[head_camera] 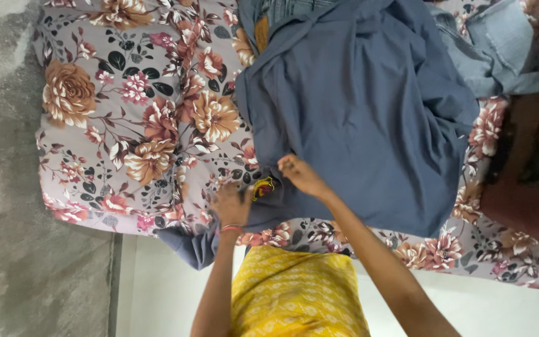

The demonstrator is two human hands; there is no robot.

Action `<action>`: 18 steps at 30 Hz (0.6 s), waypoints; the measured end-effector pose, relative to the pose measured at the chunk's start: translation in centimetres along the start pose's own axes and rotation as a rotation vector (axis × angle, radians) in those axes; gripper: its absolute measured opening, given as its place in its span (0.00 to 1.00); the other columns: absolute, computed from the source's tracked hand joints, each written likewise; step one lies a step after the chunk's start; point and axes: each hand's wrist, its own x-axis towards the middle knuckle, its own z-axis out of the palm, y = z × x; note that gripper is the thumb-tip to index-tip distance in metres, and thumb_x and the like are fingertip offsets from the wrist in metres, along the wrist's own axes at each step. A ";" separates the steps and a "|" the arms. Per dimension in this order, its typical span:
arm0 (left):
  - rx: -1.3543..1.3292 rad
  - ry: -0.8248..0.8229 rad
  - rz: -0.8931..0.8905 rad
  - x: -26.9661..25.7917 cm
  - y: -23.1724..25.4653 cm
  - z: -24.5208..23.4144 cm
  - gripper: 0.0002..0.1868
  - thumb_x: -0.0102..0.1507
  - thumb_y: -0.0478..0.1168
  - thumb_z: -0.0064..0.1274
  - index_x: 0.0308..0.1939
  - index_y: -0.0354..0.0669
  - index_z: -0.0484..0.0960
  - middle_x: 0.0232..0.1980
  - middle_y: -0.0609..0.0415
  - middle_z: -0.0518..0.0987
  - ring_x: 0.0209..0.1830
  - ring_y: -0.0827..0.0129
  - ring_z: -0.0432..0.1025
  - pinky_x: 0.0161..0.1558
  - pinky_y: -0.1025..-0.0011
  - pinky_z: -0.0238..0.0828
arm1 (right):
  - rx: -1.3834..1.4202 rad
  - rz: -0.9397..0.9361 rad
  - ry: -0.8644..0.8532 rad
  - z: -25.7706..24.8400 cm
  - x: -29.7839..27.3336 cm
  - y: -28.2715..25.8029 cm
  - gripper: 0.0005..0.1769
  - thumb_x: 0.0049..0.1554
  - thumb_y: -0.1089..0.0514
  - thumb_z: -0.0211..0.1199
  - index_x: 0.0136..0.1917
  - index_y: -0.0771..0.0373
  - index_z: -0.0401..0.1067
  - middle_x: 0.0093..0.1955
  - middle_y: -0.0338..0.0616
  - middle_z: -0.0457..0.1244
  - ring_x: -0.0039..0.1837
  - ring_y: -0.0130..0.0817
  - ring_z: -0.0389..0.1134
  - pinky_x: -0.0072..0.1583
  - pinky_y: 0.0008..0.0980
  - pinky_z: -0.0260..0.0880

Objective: The person folds a shirt and a pair of jeans by hand on a bed before placing them into a suitcase.

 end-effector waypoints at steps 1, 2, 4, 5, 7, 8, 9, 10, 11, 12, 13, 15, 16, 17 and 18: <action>-0.069 -0.073 -0.026 0.3 1.8 0.6 0.32 0.62 0.65 0.48 0.54 0.43 0.80 0.53 0.38 0.80 0.56 0.43 0.71 0.57 0.43 0.56 | -0.088 0.011 0.029 -0.9 1.1 -1.3 0.12 0.66 0.54 0.57 0.60 0.62 0.69 0.50 0.41 0.66 0.45 0.30 0.65 0.49 0.30 0.68; -0.094 -0.169 -0.041 0.6 3.0 0.8 0.32 0.63 0.68 0.46 0.52 0.44 0.80 0.50 0.41 0.82 0.53 0.47 0.74 0.60 0.46 0.57 | -0.146 -0.005 0.072 -1.5 2.3 -2.8 0.12 0.66 0.55 0.57 0.60 0.62 0.69 0.49 0.42 0.67 0.45 0.32 0.67 0.49 0.31 0.69; -0.142 -0.270 -0.049 1.3 4.8 1.3 0.33 0.63 0.70 0.47 0.48 0.44 0.80 0.45 0.43 0.84 0.48 0.50 0.77 0.62 0.48 0.59 | -0.264 -0.037 0.160 -2.7 4.8 -6.2 0.11 0.65 0.56 0.58 0.59 0.62 0.69 0.48 0.45 0.69 0.46 0.35 0.72 0.49 0.33 0.71; -0.162 -0.275 -0.044 1.4 5.4 1.5 0.32 0.61 0.69 0.49 0.46 0.43 0.81 0.43 0.42 0.84 0.46 0.49 0.78 0.61 0.47 0.60 | -0.385 -0.181 0.225 -3.2 5.9 -7.8 0.10 0.65 0.57 0.58 0.59 0.62 0.69 0.51 0.47 0.68 0.50 0.40 0.71 0.52 0.36 0.71; -0.227 -0.353 -0.075 1.7 5.4 1.6 0.33 0.60 0.68 0.52 0.47 0.41 0.79 0.41 0.39 0.83 0.44 0.44 0.78 0.57 0.47 0.64 | -0.622 -0.474 0.345 -3.8 8.1 -10.9 0.09 0.66 0.60 0.59 0.59 0.60 0.68 0.57 0.51 0.67 0.58 0.50 0.70 0.58 0.42 0.71; -0.273 -0.427 -0.112 1.7 5.0 1.7 0.35 0.59 0.68 0.54 0.52 0.40 0.77 0.42 0.36 0.82 0.44 0.41 0.77 0.53 0.47 0.68 | -0.698 -0.436 0.330 -3.9 9.5 -12.1 0.10 0.65 0.60 0.59 0.60 0.60 0.69 0.58 0.50 0.67 0.58 0.50 0.70 0.58 0.44 0.70; -0.318 -0.499 -0.150 1.6 4.5 1.9 0.37 0.59 0.67 0.56 0.56 0.39 0.75 0.43 0.34 0.81 0.44 0.37 0.76 0.49 0.48 0.72 | -0.773 -0.400 0.314 -3.7 11.2 -13.2 0.10 0.65 0.60 0.59 0.60 0.60 0.69 0.59 0.49 0.67 0.59 0.50 0.69 0.59 0.46 0.69; -0.404 -0.478 -0.144 1.3 3.7 2.1 0.33 0.59 0.64 0.54 0.55 0.42 0.77 0.43 0.36 0.82 0.45 0.38 0.77 0.48 0.49 0.73 | -0.848 -0.363 0.298 -3.4 13.1 -14.1 0.11 0.65 0.59 0.59 0.61 0.60 0.70 0.59 0.49 0.67 0.60 0.50 0.69 0.59 0.48 0.67; -0.489 -0.460 -0.143 0.5 2.7 2.3 0.30 0.59 0.62 0.52 0.53 0.45 0.78 0.44 0.38 0.83 0.45 0.39 0.78 0.47 0.50 0.74 | -0.917 -0.475 0.317 -3.2 14.9 -14.5 0.14 0.64 0.59 0.59 0.63 0.62 0.69 0.61 0.49 0.66 0.61 0.49 0.68 0.60 0.47 0.67; -0.574 -0.440 -0.141 -0.4 1.7 2.5 0.26 0.59 0.60 0.51 0.52 0.48 0.80 0.44 0.40 0.84 0.46 0.40 0.79 0.46 0.52 0.75 | -0.983 -0.588 0.336 -3.0 16.9 -14.6 0.17 0.63 0.58 0.59 0.64 0.64 0.68 0.63 0.50 0.65 0.63 0.48 0.67 0.61 0.46 0.66; -0.485 -0.506 -0.193 -1.2 0.8 2.9 0.26 0.59 0.60 0.52 0.53 0.50 0.80 0.45 0.39 0.84 0.47 0.40 0.79 0.48 0.51 0.75 | -1.047 -0.701 0.354 -3.1 18.7 -14.3 0.21 0.62 0.57 0.59 0.66 0.65 0.67 0.65 0.51 0.64 0.65 0.46 0.66 0.62 0.44 0.65; -0.301 -0.637 -0.292 -2.3 -0.6 3.5 0.24 0.59 0.59 0.54 0.54 0.55 0.80 0.47 0.38 0.83 0.49 0.40 0.78 0.50 0.49 0.73 | -1.155 -0.675 0.362 -3.4 22.2 -13.3 0.26 0.57 0.55 0.61 0.66 0.69 0.67 0.64 0.52 0.64 0.65 0.47 0.64 0.59 0.46 0.64; -0.313 -0.670 -0.329 -3.0 -0.9 3.3 0.23 0.61 0.59 0.53 0.55 0.55 0.80 0.48 0.37 0.83 0.50 0.39 0.77 0.51 0.49 0.72 | -1.209 -0.661 0.368 -3.4 23.3 -12.6 0.29 0.55 0.54 0.61 0.66 0.70 0.67 0.64 0.53 0.64 0.65 0.47 0.63 0.57 0.47 0.64; -0.324 -0.701 -0.363 -3.3 -1.0 2.9 0.22 0.63 0.59 0.52 0.56 0.55 0.80 0.49 0.36 0.82 0.50 0.38 0.76 0.53 0.49 0.71 | -1.305 -0.579 0.330 -3.3 23.9 -11.8 0.25 0.56 0.56 0.61 0.65 0.68 0.68 0.63 0.51 0.64 0.66 0.46 0.62 0.59 0.48 0.64; -0.336 -0.731 -0.397 -2.9 -0.8 2.2 0.21 0.65 0.58 0.50 0.56 0.55 0.80 0.50 0.35 0.82 0.51 0.37 0.75 0.54 0.49 0.71 | -1.399 -0.495 0.291 -3.1 24.3 -11.3 0.22 0.57 0.58 0.60 0.64 0.65 0.69 0.62 0.49 0.64 0.67 0.46 0.62 0.61 0.49 0.64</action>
